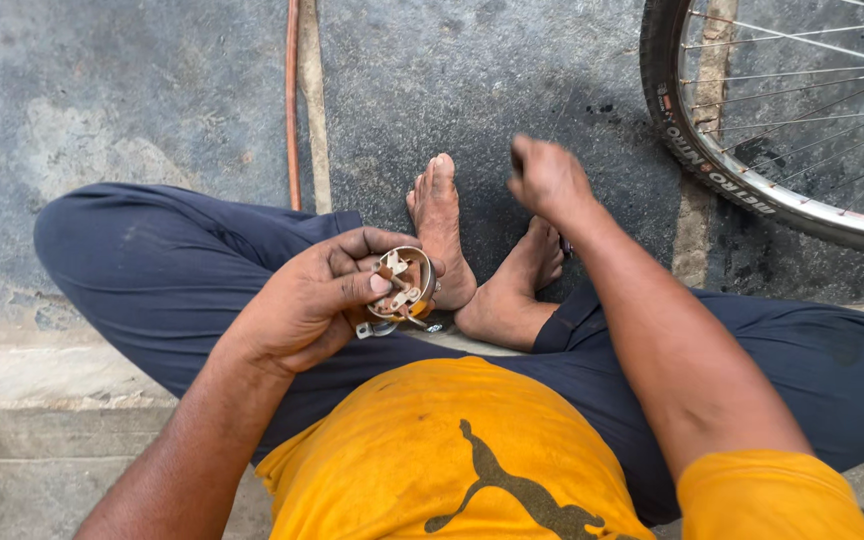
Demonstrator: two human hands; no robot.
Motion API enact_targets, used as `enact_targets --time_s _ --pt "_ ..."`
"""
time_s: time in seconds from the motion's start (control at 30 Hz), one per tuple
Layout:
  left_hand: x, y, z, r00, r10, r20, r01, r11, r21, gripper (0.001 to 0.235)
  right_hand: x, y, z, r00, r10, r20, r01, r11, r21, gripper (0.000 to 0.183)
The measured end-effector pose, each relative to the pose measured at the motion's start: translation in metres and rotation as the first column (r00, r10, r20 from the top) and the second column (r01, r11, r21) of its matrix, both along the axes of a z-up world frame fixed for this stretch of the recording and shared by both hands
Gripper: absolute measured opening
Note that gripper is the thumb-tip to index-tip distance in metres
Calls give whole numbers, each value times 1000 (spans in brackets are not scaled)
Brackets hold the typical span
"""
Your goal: The person sits cross-legged on the ground and uses a screwdriver to adjust small components inside a circular metal housing. They repeatedly insert and remove a small metal pin while manipulating internal parts. The task involves precise hand movements and tool use.
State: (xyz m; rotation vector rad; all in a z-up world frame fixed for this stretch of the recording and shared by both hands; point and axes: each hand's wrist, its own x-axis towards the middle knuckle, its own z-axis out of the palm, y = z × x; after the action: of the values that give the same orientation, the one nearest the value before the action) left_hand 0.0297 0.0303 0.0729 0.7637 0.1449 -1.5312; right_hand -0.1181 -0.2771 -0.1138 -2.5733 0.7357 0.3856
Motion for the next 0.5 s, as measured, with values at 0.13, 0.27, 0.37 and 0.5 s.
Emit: enact_targets --time_s 0.13,0.27,0.37,0.5 --pt "0 0 4 1000 -5 16 5 1000 9 52 31 18 82 905 -45 423 8 996 90 16" --pt "-5 2 11 1000 5 17 -4 999 -41 52 23 47 183 857 -29 515 -105 968 228 6" --pt "-9 3 17 998 -22 56 25 998 -58 48 -1 77 242 807 33 590 -200 955 221 8" --pt "-14 -1 29 956 -127 265 141 990 -32 42 -25 109 278 758 9 652 -205 953 225 10"
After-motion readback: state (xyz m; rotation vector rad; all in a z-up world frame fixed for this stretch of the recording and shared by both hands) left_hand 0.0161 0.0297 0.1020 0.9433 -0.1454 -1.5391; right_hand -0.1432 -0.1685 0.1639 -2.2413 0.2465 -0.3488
